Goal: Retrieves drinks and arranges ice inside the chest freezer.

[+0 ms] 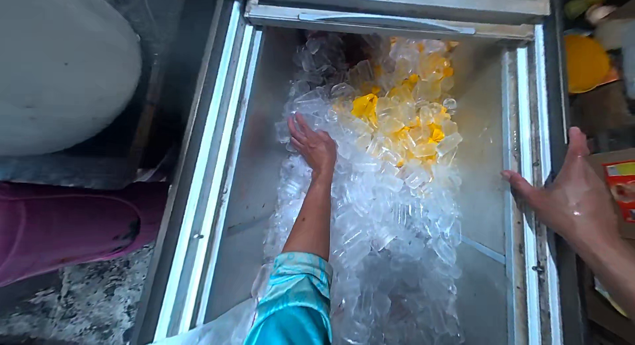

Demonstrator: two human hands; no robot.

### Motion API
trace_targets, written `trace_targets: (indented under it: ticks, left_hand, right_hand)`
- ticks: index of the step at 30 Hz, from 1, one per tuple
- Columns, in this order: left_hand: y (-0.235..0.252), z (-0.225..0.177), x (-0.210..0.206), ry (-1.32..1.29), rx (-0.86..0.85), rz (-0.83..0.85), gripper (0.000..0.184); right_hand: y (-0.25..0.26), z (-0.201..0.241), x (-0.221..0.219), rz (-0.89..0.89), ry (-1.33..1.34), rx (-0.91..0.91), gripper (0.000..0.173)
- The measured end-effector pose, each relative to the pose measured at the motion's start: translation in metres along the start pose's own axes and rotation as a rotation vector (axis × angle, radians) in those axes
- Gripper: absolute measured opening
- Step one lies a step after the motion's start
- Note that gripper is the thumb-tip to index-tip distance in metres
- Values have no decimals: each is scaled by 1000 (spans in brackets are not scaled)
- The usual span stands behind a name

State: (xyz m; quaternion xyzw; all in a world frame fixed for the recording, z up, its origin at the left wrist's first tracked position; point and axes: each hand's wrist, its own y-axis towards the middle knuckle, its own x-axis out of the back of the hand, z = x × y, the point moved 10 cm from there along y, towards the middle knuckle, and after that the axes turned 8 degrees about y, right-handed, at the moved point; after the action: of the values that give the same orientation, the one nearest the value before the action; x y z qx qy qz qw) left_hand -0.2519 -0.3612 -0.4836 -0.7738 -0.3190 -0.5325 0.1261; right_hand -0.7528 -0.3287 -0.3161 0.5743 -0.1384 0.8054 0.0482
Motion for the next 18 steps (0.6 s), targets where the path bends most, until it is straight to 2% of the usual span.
trace_targets:
  ticks: [6,10,12,13,15,16,18]
  left_hand:
    - [72,-44,-53,-20,-107,61,72]
    - [121,-59,-80,-38,241,81,76]
    - [125,-90,-95,12,276,160,84]
    - [119,-112,-101,57,206,248,77]
    - [98,-156,-109,145,-21,519,49]
    - [93,-176,-113,108,-124,551,47]
    - [93,-205,-119,-34,-234,435,66]
  right_hand:
    - [2,-4,-1,-42,-8,40,117]
    - [6,-7,-3,-64,-22,76,120]
    - [9,-8,-3,-66,-36,69,120]
    - [9,-8,-2,-69,-43,63,120]
    - [9,-5,-1,-76,-62,54,119]
    - [8,-4,-1,-77,-68,52,118]
    - [9,-2,-2,-76,-76,45,119]
